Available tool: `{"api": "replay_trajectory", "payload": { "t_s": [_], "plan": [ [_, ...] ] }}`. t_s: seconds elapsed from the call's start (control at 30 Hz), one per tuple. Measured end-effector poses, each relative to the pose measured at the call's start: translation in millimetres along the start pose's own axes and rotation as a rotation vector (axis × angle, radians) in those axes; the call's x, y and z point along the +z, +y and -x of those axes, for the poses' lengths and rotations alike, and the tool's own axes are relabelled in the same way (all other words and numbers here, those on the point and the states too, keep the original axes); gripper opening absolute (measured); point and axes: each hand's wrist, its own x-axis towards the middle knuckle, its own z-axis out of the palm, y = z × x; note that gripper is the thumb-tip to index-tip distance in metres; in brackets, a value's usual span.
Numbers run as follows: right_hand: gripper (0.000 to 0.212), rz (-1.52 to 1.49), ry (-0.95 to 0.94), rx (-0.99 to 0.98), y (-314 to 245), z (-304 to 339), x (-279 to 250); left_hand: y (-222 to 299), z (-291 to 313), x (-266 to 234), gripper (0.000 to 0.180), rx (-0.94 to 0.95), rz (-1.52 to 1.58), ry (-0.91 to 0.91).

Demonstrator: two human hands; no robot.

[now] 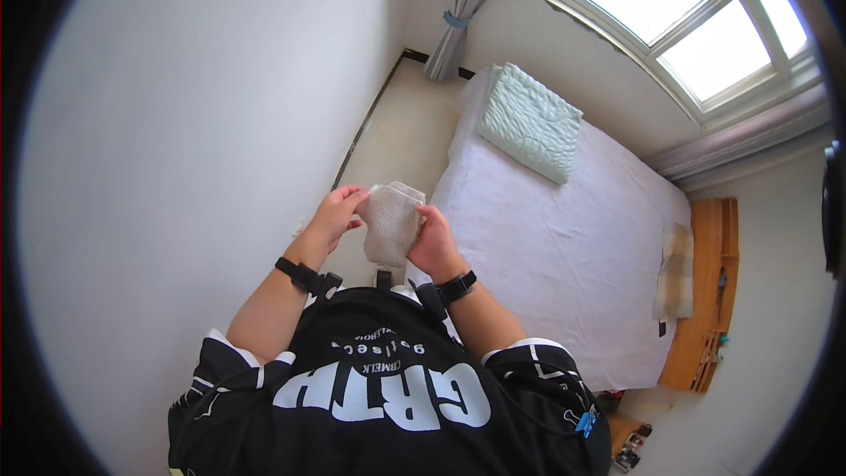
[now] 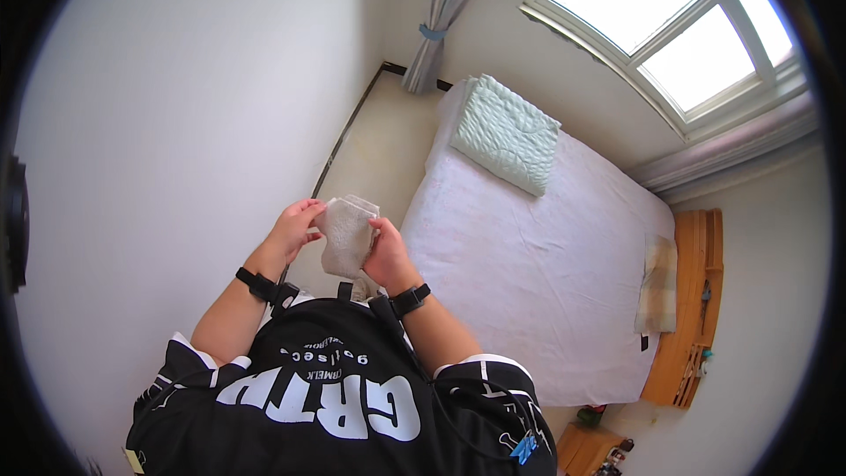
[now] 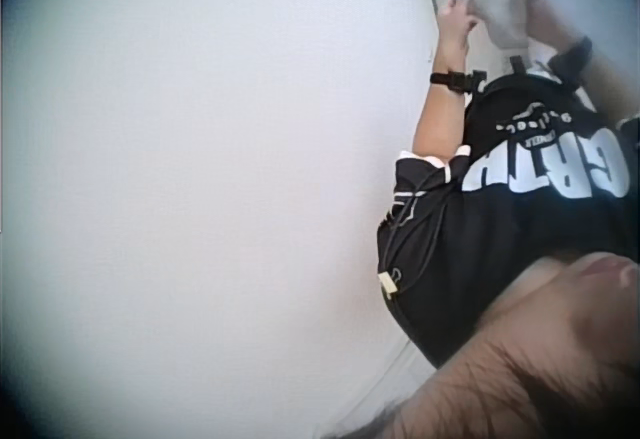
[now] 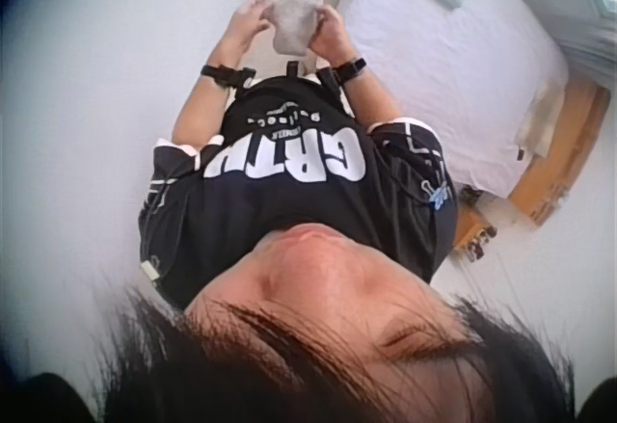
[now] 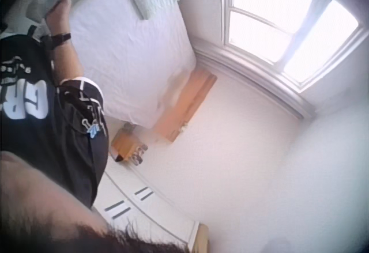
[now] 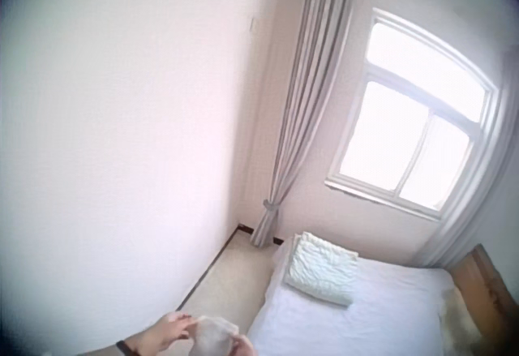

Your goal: The person cleans a room by wiping down a door, a shelf, a wardrobe, and a window sill with a cloth.

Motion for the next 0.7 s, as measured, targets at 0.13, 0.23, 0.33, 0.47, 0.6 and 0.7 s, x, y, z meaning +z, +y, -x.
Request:
{"api": "replay_trajectory", "payload": {
  "t_s": [0.13, 0.23, 0.33, 0.47, 0.6, 0.7],
  "plan": [
    [0.045, 0.022, 0.056, -0.108, -40, -5, -16, 37, -34, 57, 0.040, 0.960, -0.942, 0.310],
    [0.043, 0.013, 0.075, -0.162, -59, -17, -27, 58, -70, 87, 0.026, 1.075, -1.237, -0.245],
    [0.041, -0.015, 0.112, -0.249, -86, -39, -42, 77, -120, 106, 0.022, 1.097, -1.312, -0.341],
    [0.039, 0.031, 0.258, -0.310, -133, -77, -27, 117, -191, 110, 0.018, 1.158, -1.377, -0.597],
    [0.028, 0.062, 0.261, -0.287, -180, -119, -13, 174, -254, 119, 0.011, 1.131, -1.354, -0.762],
    [0.028, 0.026, 0.290, -0.265, -212, -152, -9, 212, -299, 123, 0.012, 1.161, -1.368, -0.867]
  ]
}}
